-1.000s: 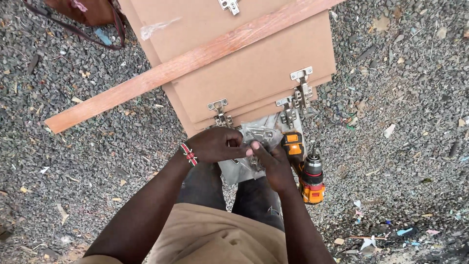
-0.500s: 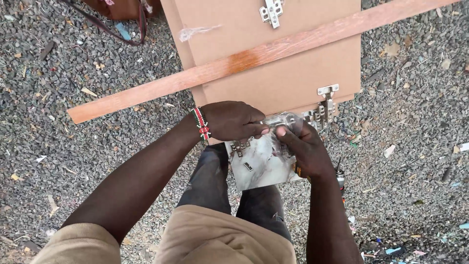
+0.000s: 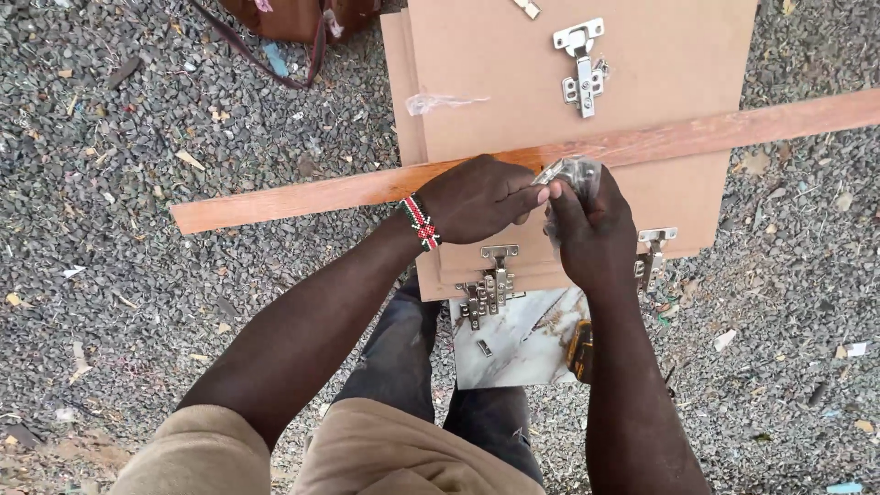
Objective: The person aligns a wooden strip across MDF panels laid on the ground and uses a cordless drill to drive screws, securing metal hinges to the panels. They reposition the panels, pick screws from the surface, and at the end take hinge parts out of a plastic bag and place them on the panels.
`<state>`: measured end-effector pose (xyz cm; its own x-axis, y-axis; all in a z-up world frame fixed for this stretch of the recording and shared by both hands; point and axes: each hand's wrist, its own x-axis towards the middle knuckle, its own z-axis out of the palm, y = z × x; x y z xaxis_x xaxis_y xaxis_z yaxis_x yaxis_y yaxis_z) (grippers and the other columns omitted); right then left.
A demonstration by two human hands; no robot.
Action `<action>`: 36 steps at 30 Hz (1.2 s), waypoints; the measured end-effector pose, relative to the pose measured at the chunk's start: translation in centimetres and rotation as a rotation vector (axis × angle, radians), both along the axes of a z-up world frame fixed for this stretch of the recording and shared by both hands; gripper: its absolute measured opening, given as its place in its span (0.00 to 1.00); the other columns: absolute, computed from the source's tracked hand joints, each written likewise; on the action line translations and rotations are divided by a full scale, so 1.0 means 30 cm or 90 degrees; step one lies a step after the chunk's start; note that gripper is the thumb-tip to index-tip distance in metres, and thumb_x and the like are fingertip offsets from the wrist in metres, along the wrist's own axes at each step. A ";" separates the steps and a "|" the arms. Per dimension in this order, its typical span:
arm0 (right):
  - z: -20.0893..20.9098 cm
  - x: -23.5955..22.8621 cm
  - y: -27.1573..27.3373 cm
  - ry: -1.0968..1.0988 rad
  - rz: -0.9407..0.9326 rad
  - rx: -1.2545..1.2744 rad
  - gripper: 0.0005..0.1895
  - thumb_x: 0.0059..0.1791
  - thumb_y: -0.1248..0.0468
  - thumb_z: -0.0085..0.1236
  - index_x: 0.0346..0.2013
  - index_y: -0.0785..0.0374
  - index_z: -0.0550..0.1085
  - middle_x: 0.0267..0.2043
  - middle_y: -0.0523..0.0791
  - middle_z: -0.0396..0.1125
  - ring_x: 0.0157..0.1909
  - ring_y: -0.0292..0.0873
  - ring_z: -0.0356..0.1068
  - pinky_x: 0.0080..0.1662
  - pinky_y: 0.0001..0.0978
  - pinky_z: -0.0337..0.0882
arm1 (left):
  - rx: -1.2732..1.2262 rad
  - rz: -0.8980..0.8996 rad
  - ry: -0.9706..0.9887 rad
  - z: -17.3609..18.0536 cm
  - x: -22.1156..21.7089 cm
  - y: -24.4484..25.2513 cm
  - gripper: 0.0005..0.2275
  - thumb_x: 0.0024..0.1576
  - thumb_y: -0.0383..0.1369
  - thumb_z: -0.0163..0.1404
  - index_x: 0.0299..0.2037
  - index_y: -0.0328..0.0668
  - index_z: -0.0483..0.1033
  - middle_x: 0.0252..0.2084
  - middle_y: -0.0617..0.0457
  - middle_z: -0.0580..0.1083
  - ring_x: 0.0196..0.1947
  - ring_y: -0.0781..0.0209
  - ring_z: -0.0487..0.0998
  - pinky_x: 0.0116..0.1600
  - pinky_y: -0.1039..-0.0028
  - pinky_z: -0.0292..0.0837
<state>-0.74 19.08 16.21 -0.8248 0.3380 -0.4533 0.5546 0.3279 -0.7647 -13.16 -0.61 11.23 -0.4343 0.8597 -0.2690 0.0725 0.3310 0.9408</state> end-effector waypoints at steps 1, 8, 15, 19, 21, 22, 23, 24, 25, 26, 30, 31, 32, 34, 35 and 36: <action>-0.025 -0.030 -0.004 0.001 0.005 0.002 0.15 0.69 0.48 0.60 0.47 0.54 0.80 0.35 0.46 0.76 0.41 0.45 0.81 0.57 0.47 0.78 | 0.002 0.005 0.001 -0.008 -0.021 0.001 0.20 0.78 0.46 0.42 0.38 0.51 0.83 0.32 0.52 0.87 0.34 0.50 0.88 0.49 0.57 0.83; -0.173 -0.181 -0.043 0.011 -0.026 0.116 0.12 0.70 0.50 0.54 0.53 0.55 0.74 0.38 0.48 0.79 0.46 0.55 0.84 0.58 0.57 0.78 | -0.051 0.109 0.062 -0.098 -0.085 0.072 0.21 0.77 0.47 0.40 0.34 0.49 0.77 0.24 0.52 0.81 0.26 0.56 0.86 0.39 0.63 0.81; -0.289 -0.294 -0.050 -0.017 -0.045 0.185 0.16 0.69 0.54 0.51 0.68 0.57 0.67 0.55 0.55 0.83 0.59 0.66 0.84 0.62 0.68 0.80 | -0.127 0.133 0.175 -0.180 -0.150 0.138 0.22 0.79 0.47 0.39 0.33 0.48 0.76 0.21 0.47 0.79 0.23 0.50 0.86 0.33 0.63 0.80; -0.305 -0.340 -0.038 -0.002 -0.037 0.161 0.19 0.69 0.58 0.50 0.72 0.60 0.61 0.63 0.60 0.79 0.67 0.71 0.80 0.64 0.73 0.77 | -0.130 0.101 0.209 -0.173 -0.206 0.148 0.20 0.78 0.41 0.42 0.34 0.45 0.78 0.21 0.45 0.79 0.22 0.50 0.85 0.34 0.63 0.81; -0.342 -0.334 -0.019 -0.021 -0.041 0.135 0.20 0.70 0.56 0.50 0.73 0.62 0.60 0.69 0.63 0.76 0.72 0.73 0.76 0.68 0.74 0.75 | -0.145 0.097 0.226 -0.181 -0.208 0.164 0.18 0.77 0.39 0.44 0.32 0.46 0.78 0.21 0.47 0.79 0.22 0.51 0.85 0.34 0.64 0.80; -0.332 -0.332 -0.018 -0.027 -0.040 0.132 0.20 0.70 0.56 0.50 0.73 0.62 0.60 0.69 0.63 0.76 0.72 0.73 0.76 0.68 0.74 0.75 | -0.148 0.095 0.221 -0.170 -0.211 0.162 0.18 0.77 0.39 0.44 0.32 0.46 0.78 0.21 0.47 0.79 0.22 0.51 0.85 0.34 0.64 0.80; -0.320 -0.330 -0.017 -0.025 -0.040 0.127 0.19 0.70 0.56 0.49 0.72 0.61 0.62 0.70 0.62 0.76 0.74 0.71 0.75 0.70 0.72 0.73 | -0.138 0.095 0.220 -0.159 -0.213 0.159 0.18 0.77 0.39 0.44 0.33 0.46 0.78 0.21 0.46 0.79 0.22 0.51 0.85 0.34 0.64 0.81; -0.311 -0.346 -0.005 -0.016 -0.040 0.125 0.18 0.71 0.55 0.48 0.71 0.60 0.63 0.71 0.60 0.76 0.75 0.69 0.75 0.72 0.69 0.72 | -0.124 0.096 0.225 -0.150 -0.233 0.167 0.18 0.77 0.38 0.44 0.33 0.45 0.78 0.22 0.45 0.79 0.22 0.51 0.86 0.35 0.64 0.82; -0.291 -0.359 -0.001 -0.015 -0.041 0.126 0.18 0.71 0.55 0.48 0.71 0.60 0.63 0.71 0.60 0.76 0.75 0.69 0.75 0.72 0.69 0.72 | -0.123 0.096 0.226 -0.150 -0.217 0.169 0.18 0.77 0.38 0.44 0.33 0.45 0.78 0.22 0.45 0.79 0.22 0.51 0.86 0.35 0.64 0.82; -0.270 -0.372 -0.001 -0.025 -0.097 0.074 0.13 0.66 0.58 0.54 0.65 0.55 0.72 0.61 0.53 0.79 0.66 0.58 0.78 0.66 0.59 0.74 | -0.135 0.081 0.224 -0.148 -0.199 0.167 0.17 0.76 0.38 0.46 0.33 0.45 0.78 0.22 0.45 0.79 0.23 0.48 0.86 0.34 0.62 0.81; -0.262 -0.385 -0.007 0.012 -0.164 0.082 0.12 0.59 0.61 0.65 0.57 0.51 0.82 0.52 0.47 0.81 0.56 0.54 0.83 0.60 0.52 0.76 | -0.109 0.144 0.250 -0.120 -0.153 0.150 0.15 0.73 0.35 0.50 0.29 0.50 0.74 0.19 0.52 0.77 0.19 0.55 0.84 0.29 0.69 0.80; -0.282 -0.379 0.060 0.012 -0.166 0.086 0.12 0.59 0.61 0.65 0.57 0.51 0.82 0.52 0.47 0.81 0.56 0.54 0.83 0.60 0.52 0.76 | -0.105 0.144 0.248 -0.069 -0.106 0.182 0.15 0.73 0.35 0.50 0.29 0.50 0.74 0.19 0.52 0.77 0.19 0.55 0.84 0.29 0.69 0.80; -0.307 -0.374 0.105 0.024 -0.215 0.101 0.08 0.60 0.61 0.65 0.54 0.50 0.80 0.45 0.44 0.80 0.44 0.49 0.84 0.53 0.46 0.80 | -0.037 0.189 0.290 -0.016 -0.062 0.193 0.15 0.73 0.35 0.49 0.30 0.47 0.72 0.18 0.47 0.74 0.20 0.46 0.84 0.26 0.63 0.78; -0.285 -0.359 0.181 0.047 -0.263 0.115 0.06 0.60 0.60 0.66 0.52 0.50 0.79 0.39 0.40 0.80 0.33 0.43 0.86 0.47 0.40 0.84 | 0.035 0.236 0.343 0.018 0.020 0.200 0.16 0.74 0.35 0.49 0.30 0.45 0.70 0.18 0.42 0.71 0.21 0.38 0.83 0.24 0.57 0.76; -0.238 -0.348 0.213 0.045 -0.214 0.141 0.07 0.63 0.56 0.68 0.52 0.50 0.77 0.39 0.40 0.79 0.37 0.45 0.84 0.48 0.41 0.82 | 0.031 0.265 0.261 -0.001 0.057 0.198 0.17 0.75 0.37 0.47 0.30 0.44 0.68 0.19 0.39 0.71 0.23 0.34 0.83 0.25 0.55 0.77; -0.204 -0.343 0.214 0.038 -0.158 0.151 0.11 0.65 0.52 0.71 0.51 0.51 0.76 0.39 0.40 0.79 0.41 0.46 0.82 0.49 0.42 0.80 | 0.007 0.299 0.180 -0.013 0.095 0.166 0.19 0.77 0.39 0.45 0.30 0.43 0.66 0.21 0.36 0.70 0.26 0.31 0.83 0.27 0.53 0.78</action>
<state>-11.04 25.51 10.08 -0.7271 0.6213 -0.2922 0.5966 0.3611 -0.7167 -10.30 4.38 10.83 -0.8258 0.5585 -0.0779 0.1706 0.3791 0.9095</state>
